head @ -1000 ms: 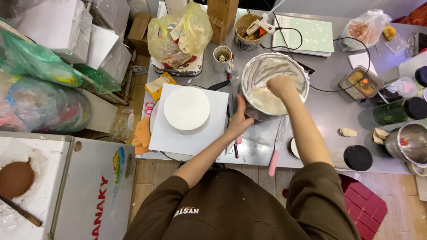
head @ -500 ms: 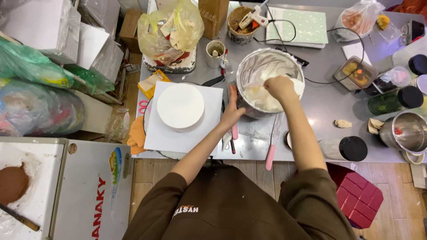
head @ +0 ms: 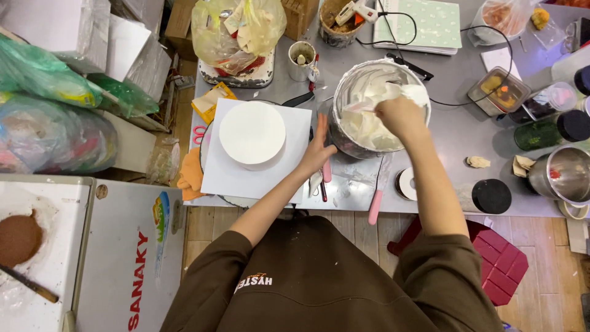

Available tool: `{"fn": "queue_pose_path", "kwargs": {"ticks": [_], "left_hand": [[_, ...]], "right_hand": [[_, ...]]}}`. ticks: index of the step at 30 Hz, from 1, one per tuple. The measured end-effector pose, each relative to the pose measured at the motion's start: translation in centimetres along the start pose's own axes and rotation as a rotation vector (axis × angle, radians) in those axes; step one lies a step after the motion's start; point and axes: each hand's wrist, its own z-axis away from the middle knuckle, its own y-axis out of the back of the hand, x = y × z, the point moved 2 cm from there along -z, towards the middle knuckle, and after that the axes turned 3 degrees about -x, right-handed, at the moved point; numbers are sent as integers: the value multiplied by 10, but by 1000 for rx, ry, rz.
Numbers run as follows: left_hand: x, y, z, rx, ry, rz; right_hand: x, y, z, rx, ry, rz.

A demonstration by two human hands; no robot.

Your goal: The person wipes a spatula with a cloth, stirs white frosting in a bowl, and then transfers the frosting into a plastic bag.

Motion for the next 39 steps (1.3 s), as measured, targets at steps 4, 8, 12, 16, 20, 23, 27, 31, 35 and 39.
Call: {"fn": "queue_pose_path", "kwargs": {"ticks": [4, 8, 12, 16, 20, 23, 27, 31, 35, 39], "left_hand": [[17, -20, -6, 22, 82, -134], [19, -46, 14, -59, -34, -32], [11, -47, 28, -153, 90, -44], [5, -19, 6, -52, 18, -33], [2, -29, -11, -90, -27, -12], [5, -46, -7, -90, -6, -4], [11, -57, 2, -138, -12, 100], [27, -75, 27, -253, 12, 131], [25, -75, 38, -340, 65, 143], [-13, -64, 22, -182, 50, 159]], "right_hand": [[27, 39, 37, 220, -99, -73], [30, -17, -18, 324, -10, -54], [14, -40, -10, 102, 4, -63], [20, 30, 42, 170, -56, -60], [18, 3, 14, 378, -108, -126], [1, -44, -13, 289, -18, -74], [-10, -19, 35, 290, -39, -140], [-18, 19, 84, 395, -68, -83], [-13, -16, 44, 387, -35, -71], [11, -33, 42, 269, -137, -143]]}}
